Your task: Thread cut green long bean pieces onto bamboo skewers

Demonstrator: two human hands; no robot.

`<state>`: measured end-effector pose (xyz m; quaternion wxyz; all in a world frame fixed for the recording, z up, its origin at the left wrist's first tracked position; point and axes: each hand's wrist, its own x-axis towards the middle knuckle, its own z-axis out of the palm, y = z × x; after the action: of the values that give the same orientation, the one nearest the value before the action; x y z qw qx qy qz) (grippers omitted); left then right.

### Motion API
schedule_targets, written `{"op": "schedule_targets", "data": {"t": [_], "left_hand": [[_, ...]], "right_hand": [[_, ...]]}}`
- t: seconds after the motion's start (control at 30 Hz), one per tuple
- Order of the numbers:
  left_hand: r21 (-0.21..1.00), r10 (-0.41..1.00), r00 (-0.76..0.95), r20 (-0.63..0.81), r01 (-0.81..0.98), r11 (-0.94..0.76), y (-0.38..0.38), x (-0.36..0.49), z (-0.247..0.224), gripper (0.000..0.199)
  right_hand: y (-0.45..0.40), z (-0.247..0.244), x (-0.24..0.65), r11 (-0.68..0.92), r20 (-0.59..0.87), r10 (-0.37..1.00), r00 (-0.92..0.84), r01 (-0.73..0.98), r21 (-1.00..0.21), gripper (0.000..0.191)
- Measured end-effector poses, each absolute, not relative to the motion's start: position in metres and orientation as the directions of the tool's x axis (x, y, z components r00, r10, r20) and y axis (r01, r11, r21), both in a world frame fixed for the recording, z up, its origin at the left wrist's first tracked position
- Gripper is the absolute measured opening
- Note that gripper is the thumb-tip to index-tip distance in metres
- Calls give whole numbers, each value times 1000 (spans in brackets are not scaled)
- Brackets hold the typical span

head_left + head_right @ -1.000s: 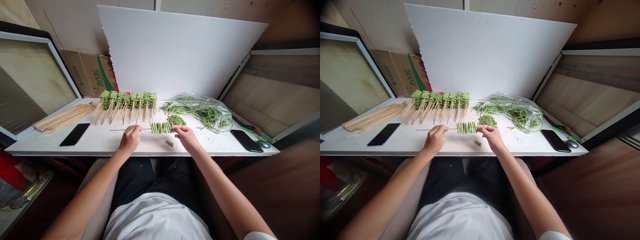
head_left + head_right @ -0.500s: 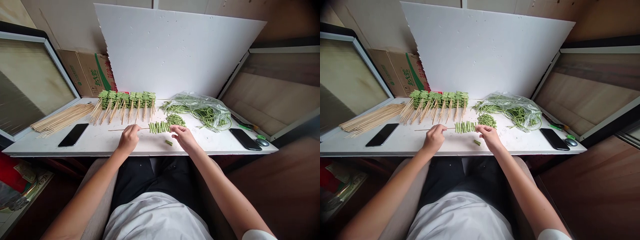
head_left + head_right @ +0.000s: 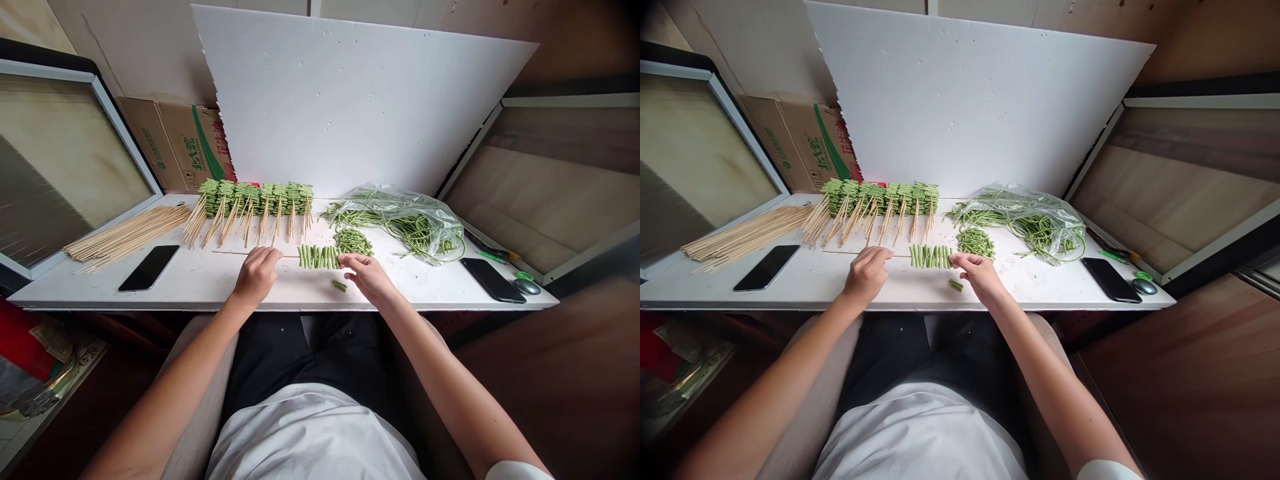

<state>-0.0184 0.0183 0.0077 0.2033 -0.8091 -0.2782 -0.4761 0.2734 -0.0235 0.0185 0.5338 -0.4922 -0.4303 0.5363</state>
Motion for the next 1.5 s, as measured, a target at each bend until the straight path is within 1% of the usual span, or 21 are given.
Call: {"op": "schedule_targets", "data": {"t": [0.3,0.63,0.73,0.87,1.0,1.17,1.27,1.5], "left_hand": [[-118,197,408,892,629,-768,22,-21,7,43],[-113,197,416,888,612,-782,24,-22,1,43],[-114,197,420,886,609,-785,26,-24,-1,42],[-53,250,398,883,614,-788,28,-25,-3,42],[-6,300,367,881,642,-767,28,-22,-5,44],[26,300,328,896,635,-772,24,-17,-6,47],[61,328,323,888,624,-779,23,-15,-5,46],[208,455,310,835,587,-782,24,-15,-8,46]], "right_hand": [[-25,26,276,-121,-121,993,-10,-105,-987,30],[-21,20,279,-121,-121,993,10,-66,-991,29],[-21,19,279,-128,-129,992,1,-84,-988,29],[-22,23,278,-130,-130,992,-9,-67,-989,32],[-24,26,279,-92,-91,995,-34,-26,-995,34],[-25,27,279,-54,-53,998,-19,-60,-997,35],[-25,28,279,-37,-36,999,-12,-71,-997,34],[-24,27,278,50,48,998,48,-31,-998,42]]}}
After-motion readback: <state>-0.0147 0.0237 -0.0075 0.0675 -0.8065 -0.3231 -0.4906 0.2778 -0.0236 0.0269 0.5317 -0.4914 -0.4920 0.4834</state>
